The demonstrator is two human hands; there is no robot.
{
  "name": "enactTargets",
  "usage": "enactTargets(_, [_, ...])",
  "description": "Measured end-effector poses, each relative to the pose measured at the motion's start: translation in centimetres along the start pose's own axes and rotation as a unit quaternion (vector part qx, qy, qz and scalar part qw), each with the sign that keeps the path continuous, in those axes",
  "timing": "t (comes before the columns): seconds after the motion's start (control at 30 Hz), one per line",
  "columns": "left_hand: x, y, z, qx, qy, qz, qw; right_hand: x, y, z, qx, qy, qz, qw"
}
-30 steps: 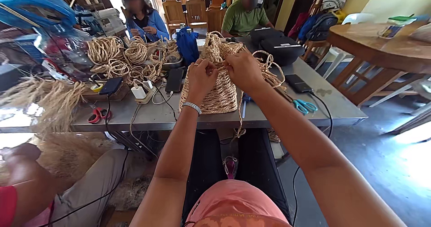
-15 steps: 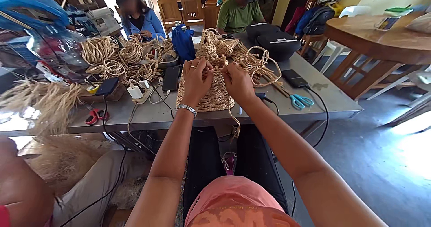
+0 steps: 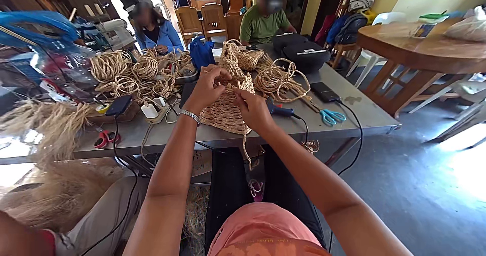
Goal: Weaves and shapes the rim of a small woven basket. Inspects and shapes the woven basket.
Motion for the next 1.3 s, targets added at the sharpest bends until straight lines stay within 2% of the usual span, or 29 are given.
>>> enactTargets(0.1, [-0.5, -1.9, 2.8, 0.059, 0.035, 0.022, 0.997, 0.0, -0.4, -0.3, -0.016, -0.016, -0.026, 0.999])
enactTargets(0.17, [-1.1, -3.2, 2.5, 0.029, 0.046, 0.049, 0.997, -0.1, -0.3, 0.3, -0.012, -0.025, -0.03, 0.999])
enactTargets(0.3, [-1.5, -3.2, 1.7, -0.049, -0.017, 0.085, 0.995, 0.2, 1.3, 2.1, -0.007, -0.026, -0.009, 1.0])
enactTargets(0.4, [-1.6, -3.3, 1.8, -0.052, -0.038, 0.072, 0.995, 1.0, 1.9, 3.3, -0.048, -0.036, -0.086, 0.994])
enactTargets(0.47, [-1.3, -3.4, 1.5, -0.07, -0.03, 0.055, 0.996, 1.8, 1.9, 4.2, -0.096, -0.037, -0.168, 0.98])
enactTargets(0.53, [-1.1, -3.4, 1.3, -0.084, -0.018, 0.053, 0.995, 2.5, 2.3, 4.7, -0.131, -0.015, -0.21, 0.969])
enactTargets(0.77, [-1.0, -3.5, 1.4, -0.083, -0.024, 0.079, 0.993, 5.7, 3.9, 4.3, -0.208, -0.013, -0.181, 0.961])
enactTargets(0.9, [-0.9, -3.5, 1.2, -0.085, -0.023, 0.114, 0.99, 6.6, 4.5, 4.6, -0.16, -0.018, -0.101, 0.982])
enactTargets(1.0, [-1.0, -3.3, 1.2, -0.091, -0.018, 0.119, 0.989, 6.9, 4.3, 4.6, -0.121, 0.001, -0.077, 0.99])
enactTargets(1.17, [-1.1, -2.9, 1.0, -0.135, -0.011, 0.124, 0.983, 8.0, 2.9, 3.2, -0.12, 0.025, -0.113, 0.986])
enactTargets(1.3, [-1.1, -2.9, 1.0, -0.11, -0.004, 0.157, 0.981, 8.4, 2.4, 3.2, -0.133, -0.008, -0.149, 0.98])
Point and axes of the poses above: each hand's wrist, its own x-axis towards the middle knuckle, its own y-axis out of the back of the hand, z = x × y, the point moved 10 cm from there along x, towards the middle knuckle, and after that the axes turned 15 degrees about -x, right-handed, at the moved point
